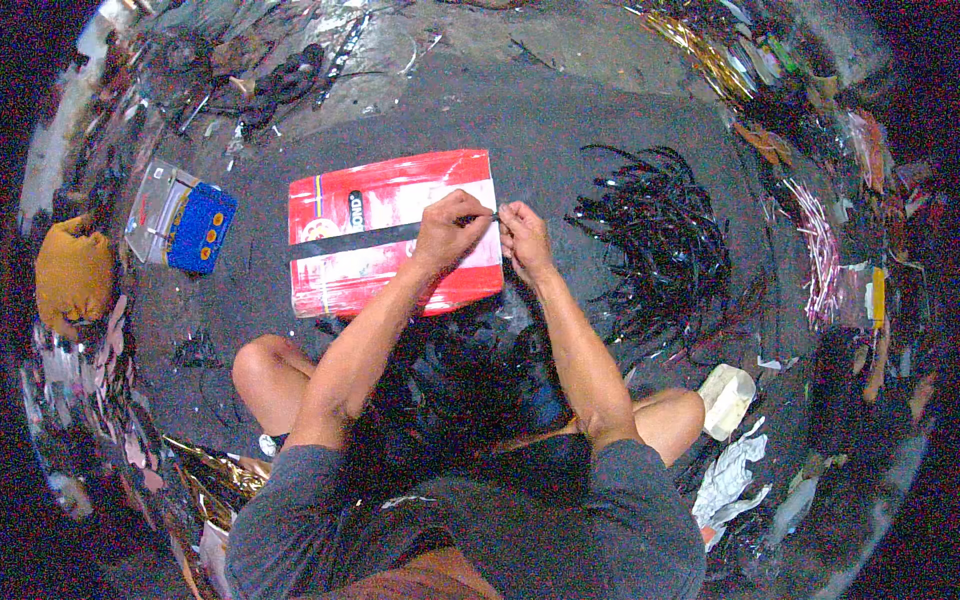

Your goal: The person sits on the floor and wraps a red rectangular box with black ribbon. They repeatedly measure, cut, and tie the ribbon around the box, adjusting the placement and securing the ends.

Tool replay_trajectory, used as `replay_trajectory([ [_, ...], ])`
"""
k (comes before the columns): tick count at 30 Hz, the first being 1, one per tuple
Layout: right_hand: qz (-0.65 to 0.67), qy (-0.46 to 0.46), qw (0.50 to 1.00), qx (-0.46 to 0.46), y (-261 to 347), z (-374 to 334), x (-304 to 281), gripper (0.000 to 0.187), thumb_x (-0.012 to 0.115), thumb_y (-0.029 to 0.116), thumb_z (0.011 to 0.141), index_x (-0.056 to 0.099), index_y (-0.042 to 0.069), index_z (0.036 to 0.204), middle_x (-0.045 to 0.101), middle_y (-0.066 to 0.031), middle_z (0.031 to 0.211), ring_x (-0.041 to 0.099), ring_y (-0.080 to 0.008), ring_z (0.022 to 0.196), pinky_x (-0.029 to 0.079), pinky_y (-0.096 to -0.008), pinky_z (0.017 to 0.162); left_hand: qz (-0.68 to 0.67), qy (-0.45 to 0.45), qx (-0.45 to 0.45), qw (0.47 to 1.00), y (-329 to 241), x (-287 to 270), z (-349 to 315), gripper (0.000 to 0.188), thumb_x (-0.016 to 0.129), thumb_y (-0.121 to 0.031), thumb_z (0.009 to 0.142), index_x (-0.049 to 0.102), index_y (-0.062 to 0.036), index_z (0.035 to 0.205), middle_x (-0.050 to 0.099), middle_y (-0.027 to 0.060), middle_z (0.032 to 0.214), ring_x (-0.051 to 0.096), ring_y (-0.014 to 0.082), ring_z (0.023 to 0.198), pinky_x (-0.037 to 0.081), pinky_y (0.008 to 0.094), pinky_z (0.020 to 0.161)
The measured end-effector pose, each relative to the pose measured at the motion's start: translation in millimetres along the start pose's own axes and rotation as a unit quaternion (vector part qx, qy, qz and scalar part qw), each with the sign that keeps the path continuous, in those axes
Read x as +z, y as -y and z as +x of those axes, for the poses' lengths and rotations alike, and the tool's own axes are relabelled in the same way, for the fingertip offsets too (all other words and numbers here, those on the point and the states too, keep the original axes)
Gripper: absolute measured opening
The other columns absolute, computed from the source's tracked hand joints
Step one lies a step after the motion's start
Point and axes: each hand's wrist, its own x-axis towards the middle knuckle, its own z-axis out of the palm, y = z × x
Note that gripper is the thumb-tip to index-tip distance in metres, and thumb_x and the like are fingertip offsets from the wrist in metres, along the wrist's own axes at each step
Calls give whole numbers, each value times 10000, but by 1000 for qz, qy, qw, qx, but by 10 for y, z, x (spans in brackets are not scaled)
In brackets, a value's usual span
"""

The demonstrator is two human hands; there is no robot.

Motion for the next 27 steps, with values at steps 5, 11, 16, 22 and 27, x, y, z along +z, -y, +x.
replay_trajectory([
  [5,29,-45,998,33,120,-12,108,247,617,376,985,555,143,930,544,14,731,495,-81,565,358,-235,476,1,-11,5,1000,47,5,-6,37,745,-42,785,737,-41,821,673,70,805,663,171,694,534,307,641],
  [11,-485,-192,841,-148,444,255,415,356,589,357,975,587,6,918,672,-243,825,663,-431,787,503,-517,710,-15,-4,-14,1000,9,-6,-35,40,742,-32,781,739,-38,821,682,71,808,669,160,708,543,296,654],
  [16,-468,-223,839,-165,252,346,198,295,635,289,934,628,-5,904,688,-265,870,670,-467,846,506,-536,743,-13,-7,-6,1000,-38,6,-15,33,745,-32,780,734,-32,811,684,74,809,672,164,692,547,296,639],
  [22,-441,-257,851,-120,-99,471,-116,244,645,247,914,645,4,886,684,-250,842,670,-447,836,513,-510,752,-11,-12,0,1000,-24,-10,-52,22,743,-32,786,730,-36,804,682,72,803,673,173,673,547,295,621],
  [27,-504,-289,808,-91,-508,488,-761,220,634,220,902,654,1,901,669,-261,871,668,-435,853,519,-514,763,-3,-10,7,1000,-28,22,-25,36,749,-61,794,721,-40,805,676,79,800,674,178,670,545,313,621],
])
